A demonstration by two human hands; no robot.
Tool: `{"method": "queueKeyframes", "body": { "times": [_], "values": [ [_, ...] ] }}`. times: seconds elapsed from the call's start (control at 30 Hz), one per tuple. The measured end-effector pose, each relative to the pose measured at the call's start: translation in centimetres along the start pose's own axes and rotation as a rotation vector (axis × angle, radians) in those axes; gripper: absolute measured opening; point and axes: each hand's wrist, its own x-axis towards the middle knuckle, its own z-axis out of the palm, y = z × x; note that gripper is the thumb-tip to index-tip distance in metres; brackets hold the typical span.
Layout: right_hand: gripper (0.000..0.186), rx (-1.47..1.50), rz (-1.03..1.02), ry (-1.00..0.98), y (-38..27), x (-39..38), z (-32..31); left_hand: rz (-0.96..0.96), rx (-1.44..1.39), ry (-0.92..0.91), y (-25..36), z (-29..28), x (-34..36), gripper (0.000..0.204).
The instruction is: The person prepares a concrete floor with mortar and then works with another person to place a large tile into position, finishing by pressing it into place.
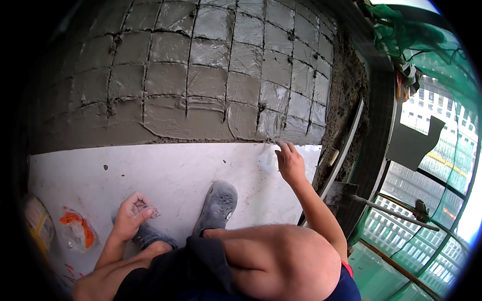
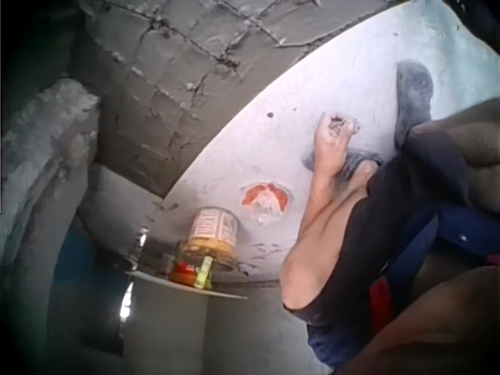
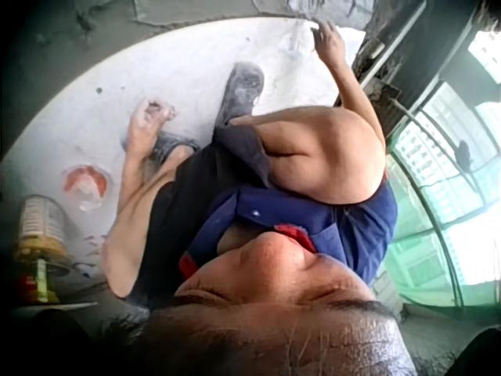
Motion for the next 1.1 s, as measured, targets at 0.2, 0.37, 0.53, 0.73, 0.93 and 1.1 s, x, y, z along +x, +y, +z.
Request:
{"method": "queueKeyframes", "body": {
  "times": [0.2, 0.37, 0.53, 0.73, 0.93, 1.1],
  "values": [
    [0.014, 0.48, 0.009, -0.197, -8.6, -2.1, 0.3, -0.088, -0.022, -0.049, -0.4, 1.2, 0.8, 0.02],
    [0.037, 1.096, -0.157, -0.734, -19.5, -1.9, 4.0, -0.137, 0.055, -0.077, -1.0, 1.9, 1.5, 0.016],
    [0.038, 0.972, -0.23, -0.951, -22.9, -1.1, 5.0, -0.079, 0.141, -0.022, -1.1, 1.7, 1.3, 0.011],
    [0.029, 1.125, 0.087, -0.98, -22.1, -1.8, 5.3, -0.04, 0.03, -0.039, -1.9, 1.9, 1.6, 0.023],
    [0.016, 0.994, 0.018, -0.836, -21.8, -2.1, 5.5, -0.091, 0.149, 0.005, -1.8, 1.6, 1.9, 0.018],
    [0.01, 0.713, -0.137, -0.131, -20.1, 0.6, 4.5, -0.104, 0.1, 0.06, -1.5, 1.3, 1.4, 0.013]
  ]
}}
